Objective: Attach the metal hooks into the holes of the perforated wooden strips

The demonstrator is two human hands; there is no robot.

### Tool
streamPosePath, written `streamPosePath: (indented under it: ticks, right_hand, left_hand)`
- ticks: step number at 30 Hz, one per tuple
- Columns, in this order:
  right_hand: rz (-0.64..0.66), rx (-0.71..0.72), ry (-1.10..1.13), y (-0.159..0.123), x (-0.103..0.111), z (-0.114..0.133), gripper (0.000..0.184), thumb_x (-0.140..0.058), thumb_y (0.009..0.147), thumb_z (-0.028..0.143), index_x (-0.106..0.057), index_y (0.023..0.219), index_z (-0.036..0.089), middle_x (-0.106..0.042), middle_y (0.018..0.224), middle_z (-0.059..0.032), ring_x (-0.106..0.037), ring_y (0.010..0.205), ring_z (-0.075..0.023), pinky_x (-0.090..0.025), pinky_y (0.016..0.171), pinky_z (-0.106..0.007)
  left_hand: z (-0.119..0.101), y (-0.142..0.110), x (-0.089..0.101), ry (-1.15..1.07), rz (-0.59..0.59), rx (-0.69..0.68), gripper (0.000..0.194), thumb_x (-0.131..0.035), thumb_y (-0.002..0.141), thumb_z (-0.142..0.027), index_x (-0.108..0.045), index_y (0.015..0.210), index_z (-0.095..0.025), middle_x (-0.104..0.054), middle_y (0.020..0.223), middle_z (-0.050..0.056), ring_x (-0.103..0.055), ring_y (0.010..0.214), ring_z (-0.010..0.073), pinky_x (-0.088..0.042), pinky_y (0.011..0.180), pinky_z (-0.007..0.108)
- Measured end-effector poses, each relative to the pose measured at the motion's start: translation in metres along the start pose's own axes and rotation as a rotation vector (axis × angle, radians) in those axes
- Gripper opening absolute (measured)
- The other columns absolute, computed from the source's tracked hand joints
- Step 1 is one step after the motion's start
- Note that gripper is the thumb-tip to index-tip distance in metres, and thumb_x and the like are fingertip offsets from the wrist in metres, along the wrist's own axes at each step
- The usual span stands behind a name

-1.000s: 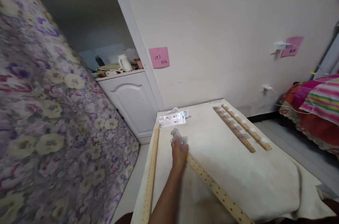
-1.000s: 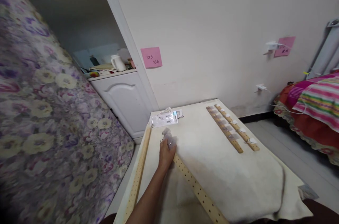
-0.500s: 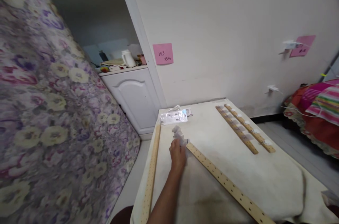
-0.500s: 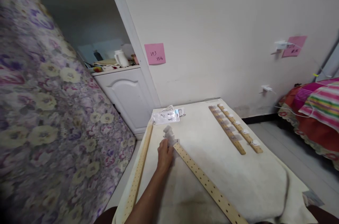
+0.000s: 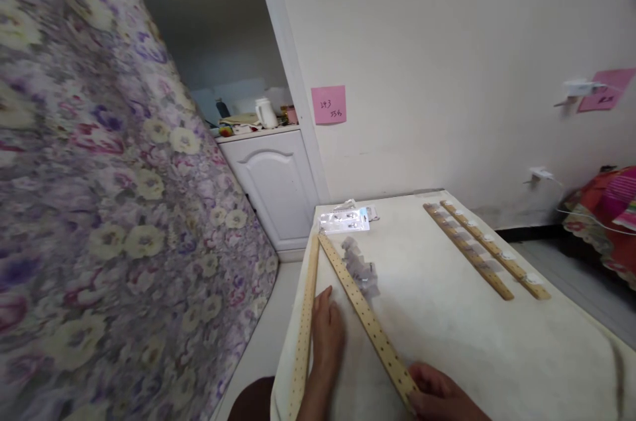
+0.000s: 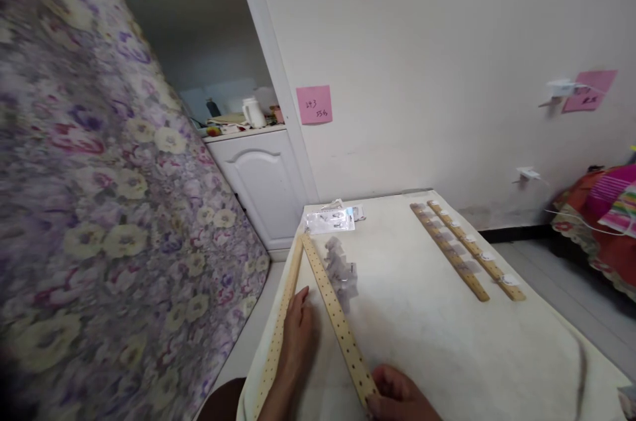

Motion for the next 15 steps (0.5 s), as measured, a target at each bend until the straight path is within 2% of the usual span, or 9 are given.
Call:
streamPosePath:
  ticks: [3, 7, 12, 15]
  right_hand:
    - [0.017, -0.034, 0.106, 0.027, -0.031, -0.02, 0.04, -0.079, 0.055, 0.041, -0.052, 0.074, 0.019, -0.051, 0.06, 0.0055, -0.047, 0.047, -0.0059, -0.033, 0.048, -0.019]
    - [0.016, -0.06, 0.144, 0.047, -0.046, -0.045, 0.042, -0.08, 0.055, 0.041, -0.05, 0.074, 0.018, -0.053, 0.059, 0.006, -0.053, 0.048, -0.0069, -0.032, 0.047, -0.018]
    - [-0.067, -0.052, 0.16, 0.069, -0.051, -0.07, 0.05, -0.083, 0.049, 0.045, -0.049, 0.075, 0.017, -0.055, 0.057, 0.0062, -0.054, 0.047, -0.0076, -0.034, 0.045, -0.018]
    - [-0.096, -0.041, 0.127, 0.079, -0.062, -0.076, 0.052, -0.082, 0.046, 0.046, -0.047, 0.072, 0.018, -0.053, 0.054, 0.0072, -0.054, 0.047, -0.0077, -0.035, 0.045, -0.019]
  left_hand:
    - [0.013, -0.008, 0.028, 0.009, -0.033, -0.008, 0.041, -0.038, 0.083, -0.023, -0.053, 0.119, -0.014, -0.056, 0.121, 0.012, -0.049, 0.117, 0.0221, -0.036, 0.104, 0.04]
    - [0.037, -0.016, 0.053, 0.068, -0.057, -0.003, 0.04, -0.042, 0.08, -0.026, -0.055, 0.116, -0.014, -0.054, 0.119, 0.014, -0.048, 0.114, 0.0257, -0.036, 0.103, 0.045]
    - [0.058, -0.03, 0.05, 0.165, 0.039, -0.012, 0.046, -0.044, 0.08, -0.027, -0.051, 0.122, -0.009, -0.05, 0.12, 0.015, -0.048, 0.114, 0.0251, -0.038, 0.103, 0.043]
    - [0.064, -0.033, 0.048, 0.156, 0.049, -0.008, 0.047, -0.043, 0.081, -0.027, -0.05, 0.123, -0.009, -0.051, 0.121, 0.015, -0.047, 0.116, 0.0245, -0.037, 0.104, 0.042]
Point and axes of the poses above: each hand's wrist, its own y-axis towards the middle knuckle, its own x-axis out of the back of the hand, z = x × y, the point moved 9 cm from there along y, towards the middle knuckle
